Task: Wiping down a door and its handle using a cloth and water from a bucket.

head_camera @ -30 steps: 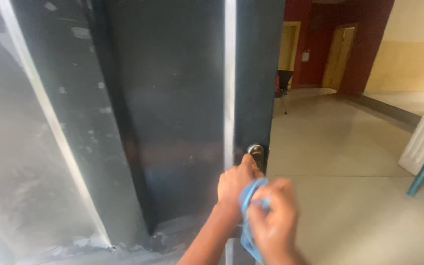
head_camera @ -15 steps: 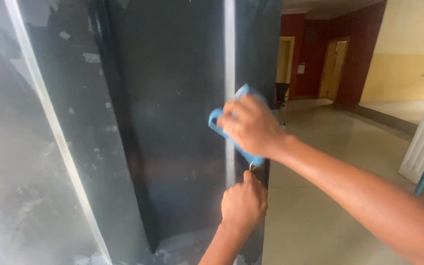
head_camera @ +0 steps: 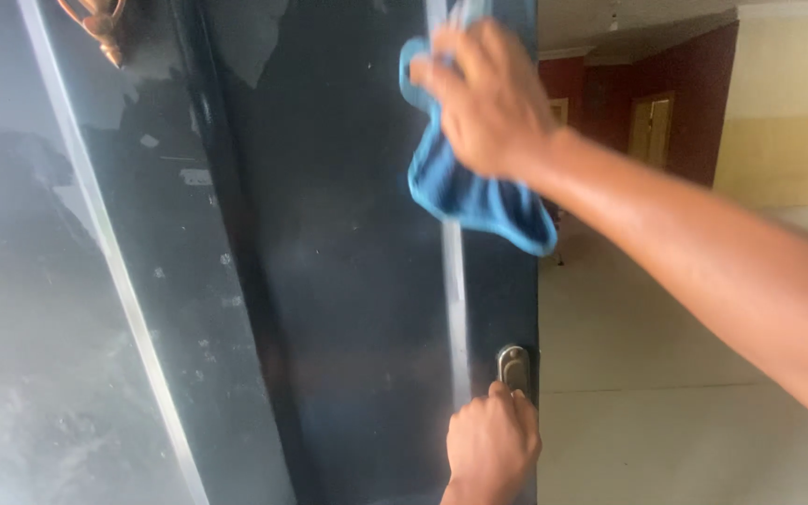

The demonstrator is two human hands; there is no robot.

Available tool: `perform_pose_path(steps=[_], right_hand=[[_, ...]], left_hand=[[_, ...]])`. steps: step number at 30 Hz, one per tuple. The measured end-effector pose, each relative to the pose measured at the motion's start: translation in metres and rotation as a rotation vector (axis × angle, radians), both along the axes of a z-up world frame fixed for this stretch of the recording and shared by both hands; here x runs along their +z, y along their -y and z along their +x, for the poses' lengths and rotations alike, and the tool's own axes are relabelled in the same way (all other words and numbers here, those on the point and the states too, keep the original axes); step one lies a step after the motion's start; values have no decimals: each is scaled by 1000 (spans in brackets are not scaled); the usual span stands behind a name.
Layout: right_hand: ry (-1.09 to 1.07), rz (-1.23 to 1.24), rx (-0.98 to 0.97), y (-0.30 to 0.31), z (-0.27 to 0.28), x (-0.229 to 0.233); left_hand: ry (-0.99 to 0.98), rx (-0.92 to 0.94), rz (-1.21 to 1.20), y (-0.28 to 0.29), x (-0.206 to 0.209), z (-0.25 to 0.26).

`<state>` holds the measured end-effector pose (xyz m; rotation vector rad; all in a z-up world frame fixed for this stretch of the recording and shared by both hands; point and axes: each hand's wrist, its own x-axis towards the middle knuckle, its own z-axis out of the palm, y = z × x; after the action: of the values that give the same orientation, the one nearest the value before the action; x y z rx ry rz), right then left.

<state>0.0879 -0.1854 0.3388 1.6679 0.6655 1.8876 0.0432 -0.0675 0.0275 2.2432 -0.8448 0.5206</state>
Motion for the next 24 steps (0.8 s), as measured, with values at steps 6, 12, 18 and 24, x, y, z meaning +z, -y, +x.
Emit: perform_pose_path(steps=[6, 12, 18, 24], right_hand=[[-6, 197, 184, 0, 11, 25], [-180, 184, 127, -3, -12, -56], [-378, 27, 98, 26, -30, -153], [-413, -152, 3, 38, -33, -129]], left_hand=[[-37, -10, 72, -1, 9, -1], [-80, 6, 138, 13, -9, 22], [-48, 99, 96, 19, -8, 17], [-273, -45, 316, 4, 43, -1]])
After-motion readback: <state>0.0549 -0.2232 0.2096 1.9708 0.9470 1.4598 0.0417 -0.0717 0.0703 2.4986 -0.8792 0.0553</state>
